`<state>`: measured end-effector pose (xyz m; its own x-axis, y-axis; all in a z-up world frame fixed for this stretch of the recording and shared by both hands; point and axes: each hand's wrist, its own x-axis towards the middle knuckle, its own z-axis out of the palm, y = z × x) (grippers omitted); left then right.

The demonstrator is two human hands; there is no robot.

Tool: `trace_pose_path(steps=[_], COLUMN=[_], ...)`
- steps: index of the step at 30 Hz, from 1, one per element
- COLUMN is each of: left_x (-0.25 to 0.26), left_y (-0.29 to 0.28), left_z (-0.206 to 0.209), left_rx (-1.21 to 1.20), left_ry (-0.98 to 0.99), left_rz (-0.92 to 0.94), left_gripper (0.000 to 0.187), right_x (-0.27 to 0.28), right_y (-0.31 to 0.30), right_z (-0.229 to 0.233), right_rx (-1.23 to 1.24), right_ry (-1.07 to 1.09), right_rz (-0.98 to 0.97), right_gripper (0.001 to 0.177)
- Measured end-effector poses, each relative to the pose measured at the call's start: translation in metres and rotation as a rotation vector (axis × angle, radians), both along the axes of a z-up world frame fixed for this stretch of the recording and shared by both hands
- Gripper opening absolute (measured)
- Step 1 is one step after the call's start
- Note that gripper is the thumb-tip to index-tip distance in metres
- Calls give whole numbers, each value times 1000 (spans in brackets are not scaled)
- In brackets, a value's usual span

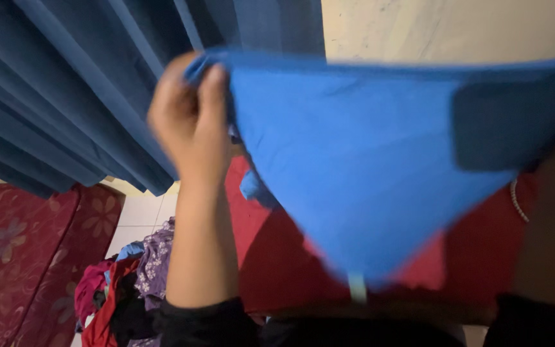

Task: The person irons a pair of denim shorts and a blue long-sleeved shirt on a red-covered ironing board. They smooth the garments, use the iron on different sections, flip the items, and fold the shorts after ironing.

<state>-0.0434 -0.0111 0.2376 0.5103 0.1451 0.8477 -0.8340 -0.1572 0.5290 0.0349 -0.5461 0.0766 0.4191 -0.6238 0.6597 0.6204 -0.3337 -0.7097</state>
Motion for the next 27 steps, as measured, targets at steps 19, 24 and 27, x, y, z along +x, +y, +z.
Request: trace_pose_path(steps=[19,24,27], left_x=[30,-1,2], left_y=[22,28,29], left_z=[-269,-250,-242], left_rx=[934,162,-341], left_ry=[1012,1209,1232], left_rz=[99,-556,-754], left_gripper=[62,51,39], right_x=[-116,-136,-131], right_y=[54,60,48], right_z=[-114,-118,-107], right_rx=[-1104,-645,287], right_ry=[1030,1029,875], right_rz=[74,316,526], right_gripper=[45,34,32])
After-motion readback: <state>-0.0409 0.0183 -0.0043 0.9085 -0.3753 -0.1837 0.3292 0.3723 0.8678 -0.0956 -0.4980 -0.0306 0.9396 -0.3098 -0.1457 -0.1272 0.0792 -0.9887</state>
